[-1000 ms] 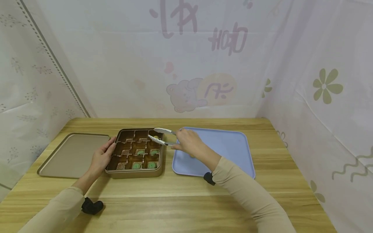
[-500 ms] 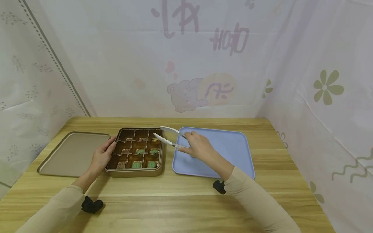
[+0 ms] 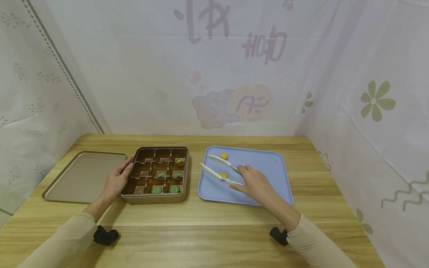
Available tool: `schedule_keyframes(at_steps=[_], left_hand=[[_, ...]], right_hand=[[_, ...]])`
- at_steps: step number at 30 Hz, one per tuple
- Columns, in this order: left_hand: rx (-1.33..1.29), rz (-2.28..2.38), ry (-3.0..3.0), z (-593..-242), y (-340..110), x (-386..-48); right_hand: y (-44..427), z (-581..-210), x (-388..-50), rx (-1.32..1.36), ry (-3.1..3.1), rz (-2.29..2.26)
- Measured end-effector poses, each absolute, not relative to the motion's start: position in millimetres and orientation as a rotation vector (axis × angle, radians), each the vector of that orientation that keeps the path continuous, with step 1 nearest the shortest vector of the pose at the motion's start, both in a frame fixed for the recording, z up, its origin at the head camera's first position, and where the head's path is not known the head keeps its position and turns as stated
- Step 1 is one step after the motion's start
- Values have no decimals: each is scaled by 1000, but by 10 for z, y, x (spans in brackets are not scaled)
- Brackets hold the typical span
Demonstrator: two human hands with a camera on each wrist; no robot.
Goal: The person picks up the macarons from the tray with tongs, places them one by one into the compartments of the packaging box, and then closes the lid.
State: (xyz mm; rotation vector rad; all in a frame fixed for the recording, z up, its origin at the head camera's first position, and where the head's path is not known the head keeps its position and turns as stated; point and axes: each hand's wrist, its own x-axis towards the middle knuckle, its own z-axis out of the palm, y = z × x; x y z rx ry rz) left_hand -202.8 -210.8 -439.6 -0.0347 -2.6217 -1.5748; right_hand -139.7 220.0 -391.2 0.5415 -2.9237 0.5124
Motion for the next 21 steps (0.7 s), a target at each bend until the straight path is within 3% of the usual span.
schedule_keyframes(at_steps=[11,21], left_hand=[[-20,-1572,-2610,-4402,-2108,-2039],[-43,-1593,-2621,-4393,-2114,-2024]], right_hand=[[2601,-4042,-1080,510,-2925,463],[2688,-4076,-980,489,-2972,477]])
